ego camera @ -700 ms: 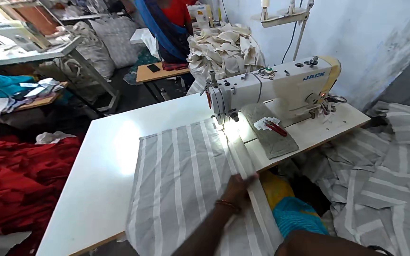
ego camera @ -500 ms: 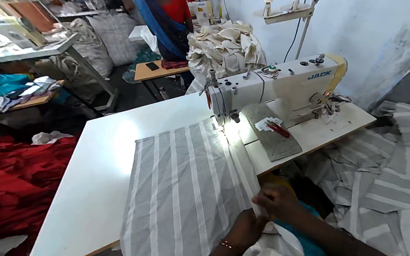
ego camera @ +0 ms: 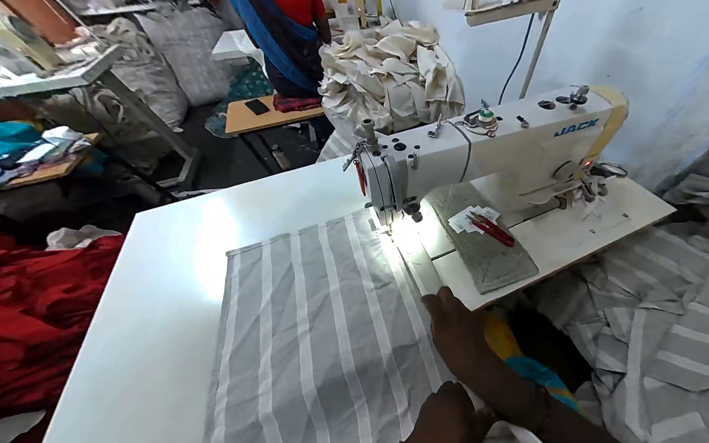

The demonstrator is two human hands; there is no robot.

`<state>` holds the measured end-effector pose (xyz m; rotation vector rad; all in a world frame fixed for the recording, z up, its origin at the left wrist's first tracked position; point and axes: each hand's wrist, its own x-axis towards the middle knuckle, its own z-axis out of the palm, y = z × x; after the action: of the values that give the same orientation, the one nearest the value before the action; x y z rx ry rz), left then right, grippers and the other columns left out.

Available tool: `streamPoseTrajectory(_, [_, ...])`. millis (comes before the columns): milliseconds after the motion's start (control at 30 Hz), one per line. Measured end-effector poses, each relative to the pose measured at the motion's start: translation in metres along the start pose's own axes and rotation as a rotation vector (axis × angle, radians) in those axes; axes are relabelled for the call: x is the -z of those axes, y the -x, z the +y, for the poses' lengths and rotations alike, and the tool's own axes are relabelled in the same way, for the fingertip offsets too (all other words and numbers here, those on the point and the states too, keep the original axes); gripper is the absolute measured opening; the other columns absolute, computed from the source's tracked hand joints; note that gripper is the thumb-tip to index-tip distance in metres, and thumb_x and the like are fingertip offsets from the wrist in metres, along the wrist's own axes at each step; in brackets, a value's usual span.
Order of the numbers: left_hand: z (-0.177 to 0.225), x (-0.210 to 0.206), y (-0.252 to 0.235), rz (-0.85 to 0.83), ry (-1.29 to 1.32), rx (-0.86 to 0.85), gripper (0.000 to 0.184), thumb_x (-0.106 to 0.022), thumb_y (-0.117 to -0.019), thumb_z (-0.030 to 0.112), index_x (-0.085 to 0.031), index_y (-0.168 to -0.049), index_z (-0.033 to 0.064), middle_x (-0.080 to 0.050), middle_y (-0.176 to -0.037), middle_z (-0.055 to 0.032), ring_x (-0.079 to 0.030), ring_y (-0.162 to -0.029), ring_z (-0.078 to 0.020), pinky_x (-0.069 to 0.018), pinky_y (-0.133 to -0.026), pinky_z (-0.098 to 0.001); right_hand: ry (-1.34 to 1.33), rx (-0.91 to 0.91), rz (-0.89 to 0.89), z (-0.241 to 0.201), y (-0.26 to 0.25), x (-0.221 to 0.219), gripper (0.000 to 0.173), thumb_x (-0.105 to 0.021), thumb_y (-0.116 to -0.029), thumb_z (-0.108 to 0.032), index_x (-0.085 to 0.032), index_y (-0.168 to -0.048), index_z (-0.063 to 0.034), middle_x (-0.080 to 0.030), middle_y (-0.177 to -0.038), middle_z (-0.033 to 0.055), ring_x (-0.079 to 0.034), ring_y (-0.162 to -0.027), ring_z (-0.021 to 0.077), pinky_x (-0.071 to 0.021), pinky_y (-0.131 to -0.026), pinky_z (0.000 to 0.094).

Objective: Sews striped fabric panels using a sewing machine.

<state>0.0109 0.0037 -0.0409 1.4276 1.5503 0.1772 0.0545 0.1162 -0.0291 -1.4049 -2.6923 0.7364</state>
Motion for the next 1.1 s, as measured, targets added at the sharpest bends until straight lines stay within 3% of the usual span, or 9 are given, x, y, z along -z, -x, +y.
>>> streamPoseTrajectory(100, [-0.018, -0.007, -0.002, 0.046, 0.008, -0.117, 0.049, -0.055, -0.1039, 0.036, -0.069, -0.103, -0.0114, -0.067, -0.115, -0.0315, -0.064, -0.114, -0.0461, -0.0502, -0.096, -0.0612, -0.003, 0.061, -0.044, 0.007, 0.026, -0.009, 0.044, -0.055, -0.0982, -0.003, -0.06, -0.142, -0.0048, -0.062, -0.125, 0.025, -0.068, -0.105, 0.0397, -0.0579, -0.086, 0.0488])
streamPoseTrajectory(200, [-0.028, -0.007, -0.005, 0.078, 0.029, -0.192, 0.042, -0.06, -0.1008, 0.03, -0.069, -0.115, -0.0087, -0.068, -0.119, -0.0305, -0.065, -0.117, -0.0456, -0.0496, -0.099, -0.0621, 0.0, 0.172, 0.171, 0.022, 0.041, -0.032, 0.047, -0.065, -0.0893, 0.0, -0.067, -0.135, -0.0067, -0.067, -0.105, 0.0217, -0.071, -0.084, 0.0342, -0.0608, -0.069, 0.0426])
streamPoseTrajectory(367, [-0.035, 0.009, -0.016, 0.018, 0.041, -0.215, 0.041, -0.061, -0.0994, 0.033, -0.07, -0.109, -0.0063, -0.071, -0.108, -0.027, -0.069, -0.106, -0.0424, -0.0512, -0.092, -0.0632, 0.009, 0.229, 0.28, 0.029, 0.032, -0.039, 0.046, -0.066, -0.0865, 0.0, -0.071, -0.131, -0.0101, -0.066, -0.097, 0.0166, -0.07, -0.074, 0.0278, -0.0599, -0.061, 0.0382])
streamPoseTrajectory(500, [-0.051, 0.011, -0.018, -0.054, 0.129, -0.38, 0.041, -0.061, -0.1004, 0.035, -0.073, -0.102, -0.0041, -0.072, -0.101, -0.0224, -0.07, -0.101, -0.0366, -0.0521, -0.09, -0.0604, -0.028, 0.222, 0.215, 0.029, 0.036, -0.033, 0.044, -0.065, -0.088, 0.0, -0.07, -0.131, -0.0084, -0.066, -0.097, 0.0175, -0.07, -0.076, 0.0288, -0.0603, -0.064, 0.0389])
streamPoseTrajectory(600, [-0.07, 0.01, -0.024, -0.097, 0.221, -0.565, 0.032, -0.067, -0.0976, 0.026, -0.074, -0.102, -0.0047, -0.074, -0.094, -0.0171, -0.07, -0.086, -0.0249, -0.0549, -0.085, -0.0465, -0.041, 0.195, 0.139, 0.028, 0.039, -0.025, 0.041, -0.062, -0.0922, -0.002, -0.07, -0.132, -0.0075, -0.067, -0.099, 0.0183, -0.07, -0.08, 0.0302, -0.0603, -0.067, 0.0394])
streamPoseTrajectory(700, [-0.078, 0.01, -0.03, -0.111, 0.288, -0.588, 0.026, -0.071, -0.0947, 0.019, -0.074, -0.101, -0.0052, -0.073, -0.087, -0.0142, -0.067, -0.075, -0.0176, -0.0554, -0.077, -0.0382, -0.058, 0.165, 0.062, 0.027, 0.038, -0.016, 0.041, -0.058, -0.0955, -0.004, -0.068, -0.135, -0.0074, -0.066, -0.102, 0.0199, -0.07, -0.085, 0.0325, -0.0599, -0.071, 0.041])
streamPoseTrajectory(867, [-0.087, 0.008, -0.029, -0.125, 0.399, -0.661, 0.062, -0.081, -0.084, 0.044, -0.068, -0.11, -0.0114, -0.072, -0.107, -0.0182, -0.068, -0.099, -0.014, -0.0542, -0.093, -0.0295, -0.038, 0.109, -0.145, 0.022, 0.031, 0.001, 0.047, -0.05, -0.1007, -0.006, -0.057, -0.147, -0.0079, -0.064, -0.115, 0.0222, -0.068, -0.1, 0.0354, -0.058, -0.082, 0.0438])
streamPoseTrajectory(1000, [-0.084, 0.01, -0.023, -0.053, 0.339, -0.563, 0.019, -0.068, -0.09, 0.003, -0.07, -0.105, -0.0093, -0.07, -0.103, -0.0194, -0.067, -0.086, -0.0174, -0.0559, -0.082, -0.0313, -0.021, 0.068, -0.22, 0.019, 0.027, 0.006, 0.052, -0.048, -0.1019, -0.006, -0.048, -0.154, -0.0105, -0.063, -0.121, 0.0237, -0.067, -0.104, 0.0381, -0.0569, -0.086, 0.047])
streamPoseTrajectory(1100, [-0.074, 0.008, -0.021, 0.186, 0.274, -0.513, 0.017, -0.06, -0.0859, -0.005, -0.073, -0.097, -0.0054, -0.071, -0.092, -0.0158, -0.066, -0.078, -0.0176, -0.0557, -0.075, -0.0318, -0.009, 0.068, -0.238, 0.013, 0.017, 0.014, 0.052, -0.046, -0.1029, -0.006, -0.047, -0.154, -0.0085, -0.062, -0.123, 0.0245, -0.067, -0.106, 0.0388, -0.0559, -0.089, 0.047])
